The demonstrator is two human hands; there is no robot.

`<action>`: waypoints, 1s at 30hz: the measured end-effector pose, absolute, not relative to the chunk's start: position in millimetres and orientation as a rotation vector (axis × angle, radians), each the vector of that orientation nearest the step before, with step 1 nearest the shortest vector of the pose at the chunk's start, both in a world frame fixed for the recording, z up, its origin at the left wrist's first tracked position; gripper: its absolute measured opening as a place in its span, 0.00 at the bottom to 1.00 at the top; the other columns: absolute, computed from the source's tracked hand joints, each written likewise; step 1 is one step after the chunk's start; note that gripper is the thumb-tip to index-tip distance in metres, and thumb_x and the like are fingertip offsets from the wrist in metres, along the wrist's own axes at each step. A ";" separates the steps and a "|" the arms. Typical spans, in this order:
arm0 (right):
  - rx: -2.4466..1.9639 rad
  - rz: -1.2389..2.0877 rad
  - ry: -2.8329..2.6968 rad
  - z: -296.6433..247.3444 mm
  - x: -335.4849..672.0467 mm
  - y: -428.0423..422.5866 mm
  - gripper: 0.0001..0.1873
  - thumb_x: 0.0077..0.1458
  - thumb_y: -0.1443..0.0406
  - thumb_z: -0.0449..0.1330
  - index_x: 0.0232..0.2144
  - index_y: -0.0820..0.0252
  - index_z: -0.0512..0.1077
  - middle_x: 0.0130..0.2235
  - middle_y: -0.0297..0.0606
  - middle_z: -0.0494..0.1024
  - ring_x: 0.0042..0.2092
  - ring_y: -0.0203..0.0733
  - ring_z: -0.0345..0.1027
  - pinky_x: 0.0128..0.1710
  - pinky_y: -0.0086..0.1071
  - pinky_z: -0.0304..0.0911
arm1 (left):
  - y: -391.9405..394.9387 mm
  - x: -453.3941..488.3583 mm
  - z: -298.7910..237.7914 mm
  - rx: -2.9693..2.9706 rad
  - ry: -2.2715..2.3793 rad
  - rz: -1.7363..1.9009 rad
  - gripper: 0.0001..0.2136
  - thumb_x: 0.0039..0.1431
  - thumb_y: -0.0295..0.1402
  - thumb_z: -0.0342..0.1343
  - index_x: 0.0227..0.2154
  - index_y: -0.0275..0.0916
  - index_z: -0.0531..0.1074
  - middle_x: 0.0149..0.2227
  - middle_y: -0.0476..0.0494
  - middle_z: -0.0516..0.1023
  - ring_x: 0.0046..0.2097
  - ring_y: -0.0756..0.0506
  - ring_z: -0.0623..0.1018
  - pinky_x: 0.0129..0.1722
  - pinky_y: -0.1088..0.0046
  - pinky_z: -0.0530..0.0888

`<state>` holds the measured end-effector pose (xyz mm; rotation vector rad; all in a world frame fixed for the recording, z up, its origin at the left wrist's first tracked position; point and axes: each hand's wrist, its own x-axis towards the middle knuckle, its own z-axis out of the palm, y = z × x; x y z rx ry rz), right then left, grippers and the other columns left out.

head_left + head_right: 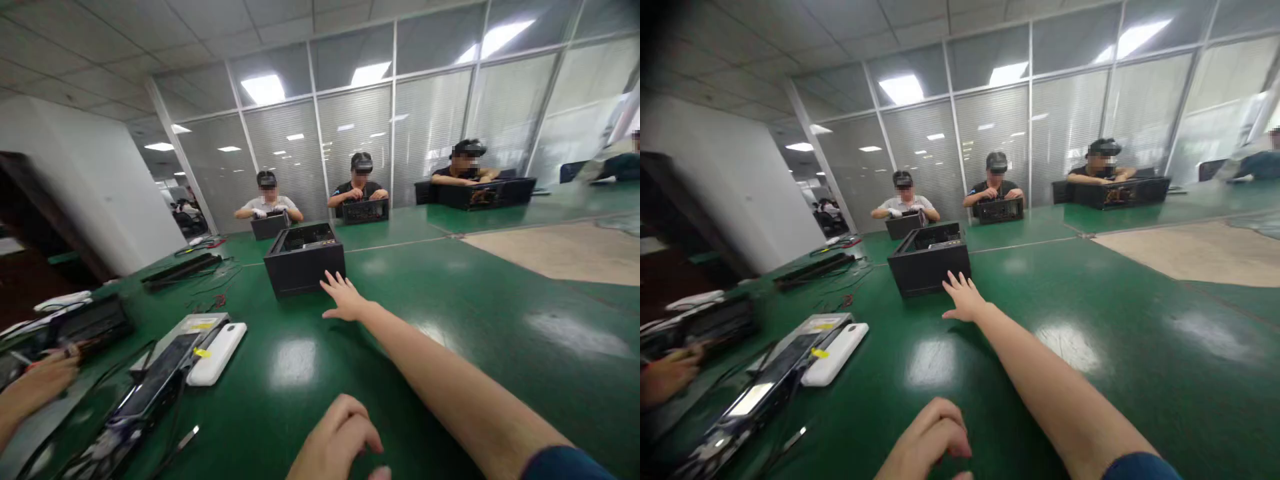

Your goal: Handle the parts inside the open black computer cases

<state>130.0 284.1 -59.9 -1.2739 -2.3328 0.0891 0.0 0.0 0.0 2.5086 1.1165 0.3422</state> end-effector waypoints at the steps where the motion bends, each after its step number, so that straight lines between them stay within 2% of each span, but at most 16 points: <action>1: -1.302 0.092 -2.303 -65.8 133.8 280.8 0.48 0.46 0.48 0.62 0.64 0.53 0.50 0.69 0.39 0.35 0.68 0.50 0.26 0.63 0.46 0.32 | 3.8 4.7 7.1 2.538 1.118 0.328 0.09 0.59 0.40 0.48 0.40 0.44 0.68 0.42 0.47 0.71 0.40 0.48 0.73 0.38 0.74 0.69; 4: -1.381 0.098 -2.212 -80.1 154.2 273.2 0.36 0.54 0.53 0.56 0.61 0.60 0.54 0.68 0.48 0.37 0.68 0.52 0.29 0.61 0.51 0.35 | 25.5 12.0 21.9 2.574 1.210 0.301 0.09 0.55 0.37 0.54 0.39 0.44 0.68 0.40 0.47 0.73 0.40 0.46 0.73 0.38 0.72 0.68; 7: -1.462 0.086 -2.115 -86.3 192.6 265.3 0.28 0.56 0.57 0.55 0.56 0.61 0.61 0.67 0.52 0.43 0.67 0.53 0.34 0.59 0.52 0.38 | 76.2 3.2 16.6 2.526 1.427 0.305 0.09 0.56 0.39 0.53 0.39 0.43 0.68 0.35 0.48 0.75 0.35 0.47 0.73 0.33 0.72 0.65; 11: -1.520 0.089 -2.059 -87.3 251.3 233.8 0.22 0.56 0.58 0.55 0.52 0.58 0.65 0.63 0.50 0.58 0.64 0.52 0.48 0.58 0.52 0.42 | 170.2 -19.2 -20.3 2.319 1.642 0.318 0.12 0.57 0.43 0.50 0.35 0.41 0.71 0.32 0.46 0.76 0.33 0.47 0.73 0.29 0.74 0.62; 14: -1.525 0.110 -2.069 -86.0 287.6 198.8 0.20 0.56 0.58 0.55 0.50 0.55 0.67 0.58 0.45 0.66 0.60 0.48 0.58 0.57 0.49 0.47 | 215.7 -32.7 -48.7 2.144 1.883 0.500 0.13 0.59 0.43 0.48 0.32 0.40 0.71 0.32 0.45 0.76 0.34 0.47 0.74 0.29 0.75 0.61; 16: -1.495 0.127 -2.065 -83.9 307.0 181.2 0.19 0.55 0.57 0.56 0.48 0.55 0.68 0.58 0.43 0.66 0.59 0.46 0.59 0.57 0.44 0.50 | 224.0 -39.7 -60.1 2.114 1.921 0.597 0.13 0.60 0.43 0.46 0.32 0.40 0.70 0.32 0.46 0.76 0.33 0.47 0.73 0.28 0.75 0.61; 19: -1.440 0.151 -1.943 -80.5 327.7 173.7 0.17 0.54 0.58 0.57 0.44 0.57 0.70 0.56 0.43 0.68 0.56 0.44 0.62 0.56 0.39 0.55 | 215.3 -47.1 -65.9 2.274 1.794 0.588 0.11 0.57 0.43 0.50 0.34 0.42 0.70 0.31 0.48 0.75 0.33 0.48 0.72 0.28 0.75 0.59; 23: -1.470 0.171 -1.797 -81.2 335.3 185.8 0.14 0.55 0.60 0.55 0.41 0.61 0.70 0.44 0.45 0.73 0.43 0.43 0.70 0.45 0.38 0.64 | 201.8 -49.4 -65.4 2.377 1.719 0.538 0.10 0.57 0.42 0.51 0.36 0.42 0.70 0.29 0.48 0.74 0.32 0.48 0.72 0.27 0.75 0.58; 25: -1.477 0.200 -1.785 -82.5 332.9 189.3 0.12 0.54 0.61 0.55 0.39 0.61 0.71 0.41 0.43 0.73 0.39 0.42 0.70 0.41 0.36 0.65 | 200.9 -48.2 -65.1 2.392 1.730 0.524 0.10 0.57 0.42 0.50 0.36 0.42 0.70 0.31 0.47 0.75 0.32 0.47 0.72 0.27 0.75 0.58; 30: -1.470 0.262 -1.808 -79.2 326.8 182.0 0.10 0.53 0.61 0.56 0.35 0.60 0.73 0.38 0.40 0.72 0.36 0.39 0.70 0.39 0.34 0.65 | 204.5 -46.1 -64.9 2.429 1.736 0.493 0.11 0.56 0.42 0.51 0.38 0.44 0.69 0.31 0.48 0.75 0.32 0.47 0.72 0.27 0.75 0.58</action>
